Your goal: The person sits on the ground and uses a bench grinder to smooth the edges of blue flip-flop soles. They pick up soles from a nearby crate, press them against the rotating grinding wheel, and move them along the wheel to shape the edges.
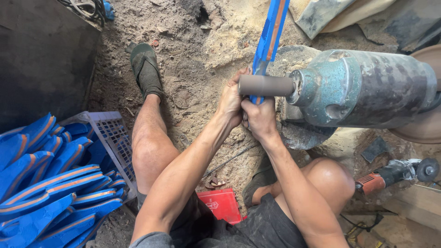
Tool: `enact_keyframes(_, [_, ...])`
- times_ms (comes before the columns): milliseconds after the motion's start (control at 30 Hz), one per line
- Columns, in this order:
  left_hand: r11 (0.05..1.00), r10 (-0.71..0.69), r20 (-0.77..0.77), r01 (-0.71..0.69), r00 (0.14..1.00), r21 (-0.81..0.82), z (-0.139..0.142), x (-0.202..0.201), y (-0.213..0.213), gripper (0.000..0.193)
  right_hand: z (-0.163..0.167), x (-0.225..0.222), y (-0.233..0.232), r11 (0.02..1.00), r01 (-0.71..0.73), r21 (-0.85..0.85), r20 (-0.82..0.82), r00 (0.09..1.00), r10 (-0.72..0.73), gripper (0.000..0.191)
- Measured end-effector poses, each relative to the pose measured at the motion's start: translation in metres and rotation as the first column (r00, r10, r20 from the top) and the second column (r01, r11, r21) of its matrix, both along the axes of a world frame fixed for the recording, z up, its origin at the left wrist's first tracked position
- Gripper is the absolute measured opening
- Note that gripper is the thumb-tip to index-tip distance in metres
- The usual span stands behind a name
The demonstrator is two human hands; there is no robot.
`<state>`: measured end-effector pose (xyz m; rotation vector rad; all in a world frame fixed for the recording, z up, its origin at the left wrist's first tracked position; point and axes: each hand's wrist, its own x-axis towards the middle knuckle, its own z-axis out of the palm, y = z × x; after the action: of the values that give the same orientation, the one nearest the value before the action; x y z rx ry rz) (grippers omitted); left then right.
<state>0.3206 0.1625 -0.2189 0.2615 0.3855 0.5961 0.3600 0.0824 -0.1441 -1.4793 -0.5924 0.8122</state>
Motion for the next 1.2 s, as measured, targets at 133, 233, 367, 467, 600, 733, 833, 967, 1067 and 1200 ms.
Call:
enact_keyframes(133, [0.999,-0.008,-0.083,0.004,0.997,-0.044,0.001,-0.005,-0.009,0.010,-0.004,-0.003,-0.011,0.998,0.006,-0.058,-0.086,0.996,-0.011,0.005])
enact_keyframes(233, [0.999,-0.034,-0.149,0.027,0.988,-0.047,0.002,-0.011,-0.018,0.009,-0.005,-0.008,-0.017,0.998,-0.004,-0.055,-0.071,0.997,0.000,0.006])
enact_keyframes(367, [0.998,-0.048,-0.181,0.040,0.982,-0.048,0.003,-0.022,-0.030,0.012,0.006,-0.016,-0.024,0.996,-0.022,-0.083,-0.125,0.992,0.012,0.016])
enact_keyframes(467, [0.998,-0.061,-0.212,0.061,0.975,-0.007,0.005,-0.024,-0.031,0.015,0.016,-0.020,-0.029,0.992,-0.036,-0.122,-0.178,0.984,0.014,0.030])
enact_keyframes(600, [0.990,-0.140,-0.268,0.136,0.953,-0.035,0.011,-0.016,-0.023,0.017,0.021,-0.013,-0.032,0.995,-0.020,-0.098,-0.249,0.968,-0.006,0.040])
enact_keyframes(733, [0.971,-0.208,-0.228,0.228,0.951,0.066,0.016,-0.007,-0.022,0.023,0.010,-0.006,-0.039,1.000,0.007,-0.027,-0.248,0.969,-0.013,0.023])
enact_keyframes(833, [0.988,-0.142,-0.119,0.149,0.983,0.051,0.020,0.013,-0.018,0.029,-0.004,0.009,-0.037,0.995,0.085,-0.049,-0.143,0.986,-0.091,0.040])
enact_keyframes(967, [0.992,-0.125,-0.012,0.124,0.992,-0.033,0.021,0.026,-0.016,0.035,-0.024,0.023,-0.033,0.995,0.097,0.007,-0.082,0.992,-0.096,0.022])
enact_keyframes(1067, [0.984,-0.099,-0.033,0.102,0.995,0.147,0.020,0.029,-0.009,0.034,-0.033,0.028,-0.026,0.989,0.115,0.091,-0.009,0.993,-0.115,0.039])
enact_keyframes(1200, [0.971,-0.101,-0.045,0.108,0.994,0.214,0.025,0.024,-0.001,0.037,-0.037,0.028,-0.017,0.989,0.066,0.130,0.132,0.988,-0.083,0.032])
